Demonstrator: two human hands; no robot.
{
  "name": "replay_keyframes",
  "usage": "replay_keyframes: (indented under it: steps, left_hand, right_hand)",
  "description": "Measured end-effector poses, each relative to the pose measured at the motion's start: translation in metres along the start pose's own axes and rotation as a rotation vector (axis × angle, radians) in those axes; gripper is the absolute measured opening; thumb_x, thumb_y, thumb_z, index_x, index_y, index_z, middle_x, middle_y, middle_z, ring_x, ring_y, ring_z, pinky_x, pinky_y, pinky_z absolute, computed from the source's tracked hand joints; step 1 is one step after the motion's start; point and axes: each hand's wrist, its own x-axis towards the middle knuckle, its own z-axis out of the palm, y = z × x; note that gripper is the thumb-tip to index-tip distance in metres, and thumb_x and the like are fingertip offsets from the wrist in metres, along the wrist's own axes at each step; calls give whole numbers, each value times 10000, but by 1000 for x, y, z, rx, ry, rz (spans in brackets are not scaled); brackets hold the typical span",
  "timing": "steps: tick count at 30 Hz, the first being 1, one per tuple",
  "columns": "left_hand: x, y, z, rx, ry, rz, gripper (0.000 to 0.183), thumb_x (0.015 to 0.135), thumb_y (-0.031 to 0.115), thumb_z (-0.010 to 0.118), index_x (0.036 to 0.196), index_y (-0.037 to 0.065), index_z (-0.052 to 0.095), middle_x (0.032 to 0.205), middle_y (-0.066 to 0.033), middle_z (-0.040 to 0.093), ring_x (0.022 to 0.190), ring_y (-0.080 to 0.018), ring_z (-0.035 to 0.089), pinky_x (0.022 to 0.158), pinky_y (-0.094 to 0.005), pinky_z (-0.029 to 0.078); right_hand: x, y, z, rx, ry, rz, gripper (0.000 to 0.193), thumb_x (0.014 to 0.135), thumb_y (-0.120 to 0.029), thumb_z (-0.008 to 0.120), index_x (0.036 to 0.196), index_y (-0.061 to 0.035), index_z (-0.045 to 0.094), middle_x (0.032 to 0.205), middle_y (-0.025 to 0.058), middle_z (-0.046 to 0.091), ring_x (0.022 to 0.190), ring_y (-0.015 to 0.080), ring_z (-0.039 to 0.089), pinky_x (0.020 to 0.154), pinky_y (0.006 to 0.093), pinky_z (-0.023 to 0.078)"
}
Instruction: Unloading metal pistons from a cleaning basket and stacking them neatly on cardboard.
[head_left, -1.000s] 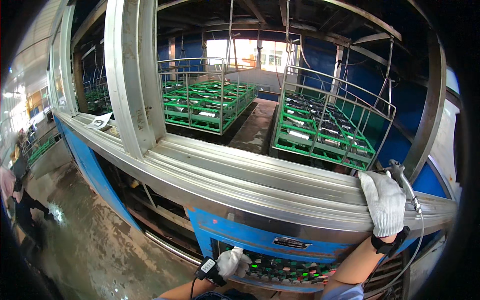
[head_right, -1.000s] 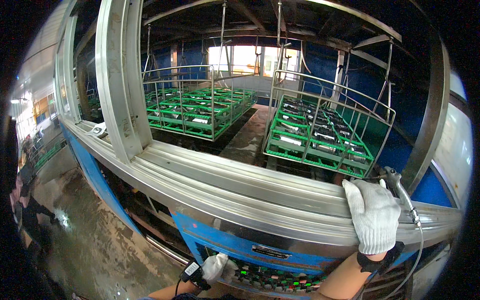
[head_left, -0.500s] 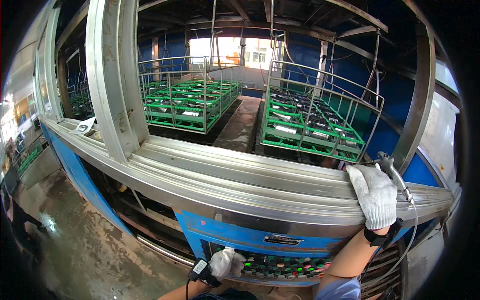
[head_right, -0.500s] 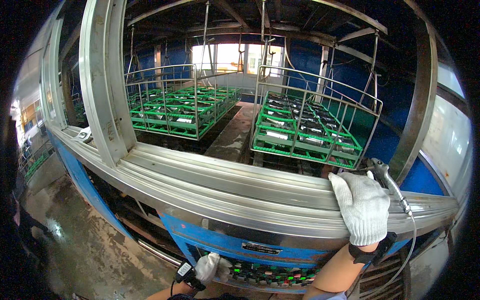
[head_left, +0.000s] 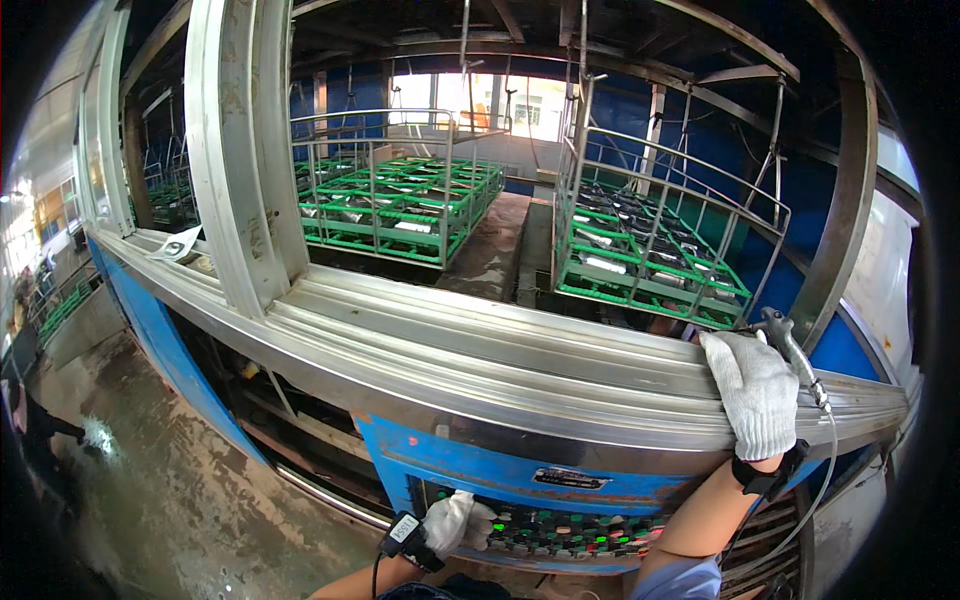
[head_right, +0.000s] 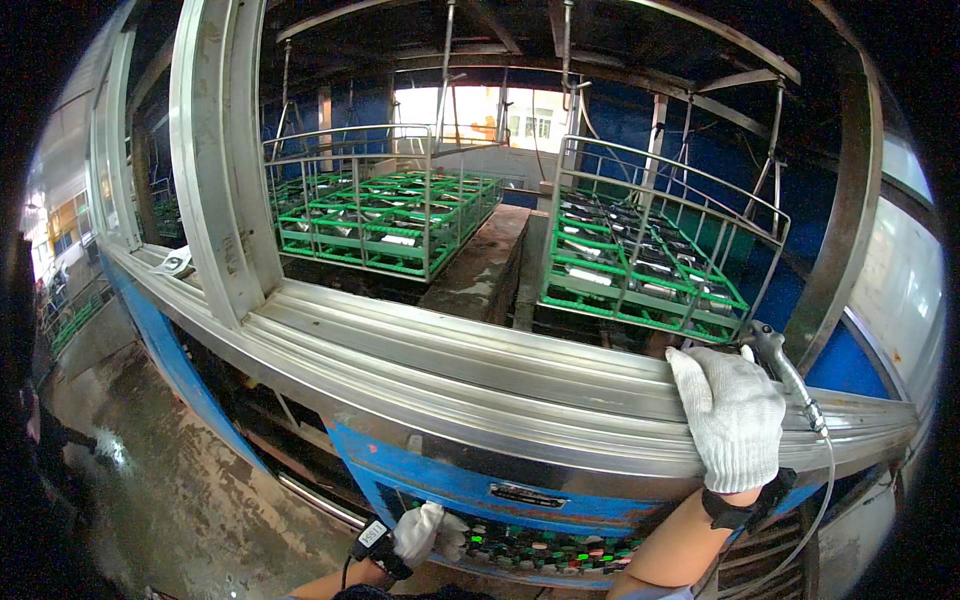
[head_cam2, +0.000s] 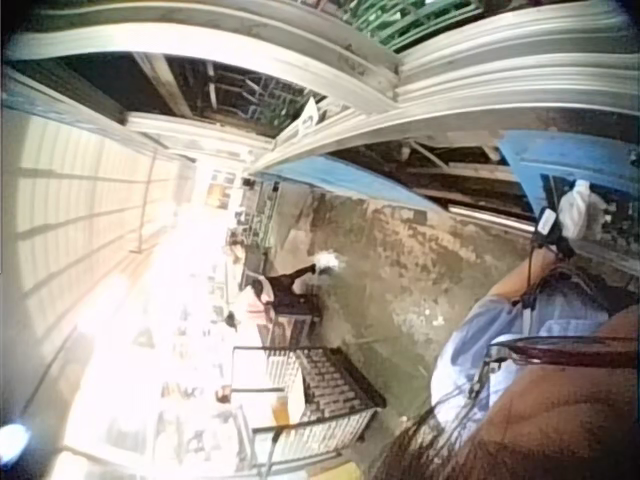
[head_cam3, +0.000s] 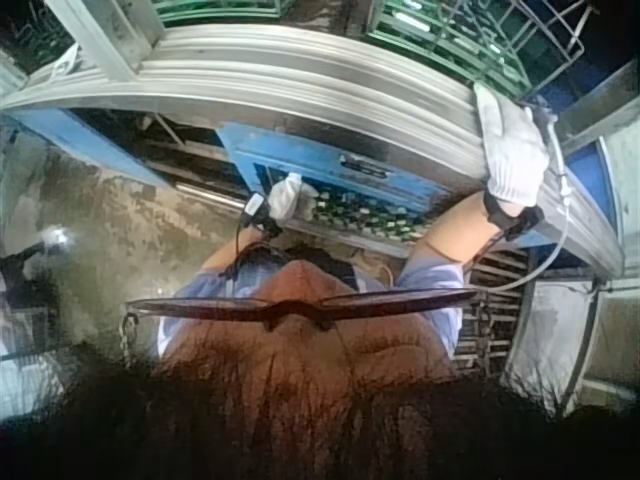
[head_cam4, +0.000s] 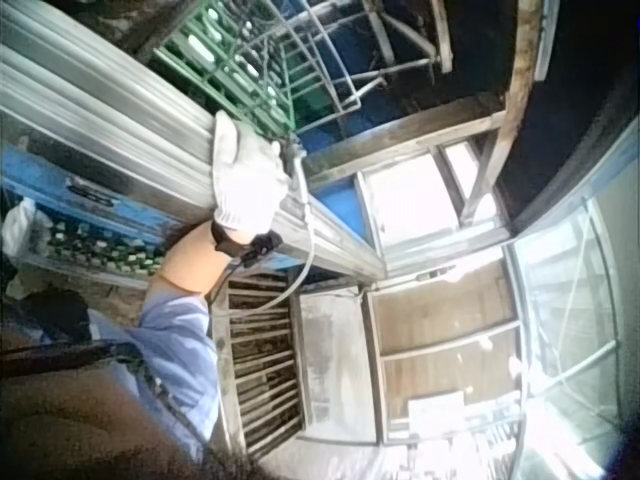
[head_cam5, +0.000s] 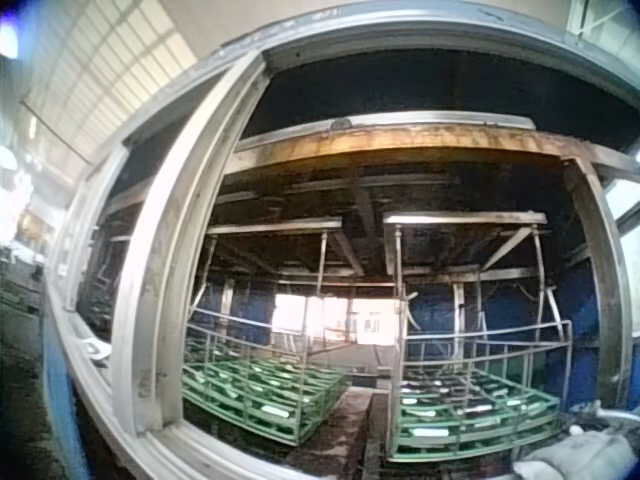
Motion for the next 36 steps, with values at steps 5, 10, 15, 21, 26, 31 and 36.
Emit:
replay_keyframes:
  steps: [5,10,15,21,26,31,36]
  left_hand:
    - [11,5,-12,-14,-5,-10,606,1036,507,363,990,-33,634,808,-137,681,627,-251,665,580,-396,599]
    - [1,-9,-4,40,45,187,741,992,622,370,909,-34,703,743,-141,661,577,-236,639,564,-358,570]
    - [4,-12,-12,-5,-37,29,769,984,644,354,903,-33,709,744,-146,665,561,-234,640,557,-354,572]
    - [-1,-5,-1,14,-20,-9,771,978,652,362,886,-27,715,738,-146,670,563,-235,649,560,-350,575]
    - [3,-11,-3,-20,-30,55,752,995,624,356,883,-26,716,730,-144,674,558,-230,648,549,-343,572]
    - [2,-9,-1,-51,-54,59,735,1011,596,348,889,-28,716,731,-140,679,555,-225,647,543,-337,569]
    - [-1,-4,4,-67,-42,23,742,1000,611,361,893,-32,716,716,-137,671,554,-226,646,539,-337,571]
  right_hand:
    - [2,-7,12,-7,11,7,290,907,-342,656,873,-66,739,864,137,716,824,328,675,791,413,520]
    - [4,-5,-1,16,-24,9,297,912,-348,650,883,-66,740,866,138,715,836,334,673,806,418,521]
    - [4,-5,-2,12,-36,25,315,921,-362,633,885,-69,741,862,138,713,836,335,673,815,418,521]
    - [-1,1,-9,-17,-27,10,323,929,-367,619,878,-72,740,852,137,712,828,333,673,800,410,520]
    - [1,-4,-8,6,-54,31,318,927,-358,622,869,-66,734,842,133,712,811,332,674,824,413,523]
    - [0,1,-6,18,-16,-2,319,925,-354,625,868,-60,733,842,132,713,811,330,676,854,412,524]
    - [0,3,-7,22,-37,19,322,925,-356,627,864,-59,734,843,136,713,810,330,678,832,411,527]
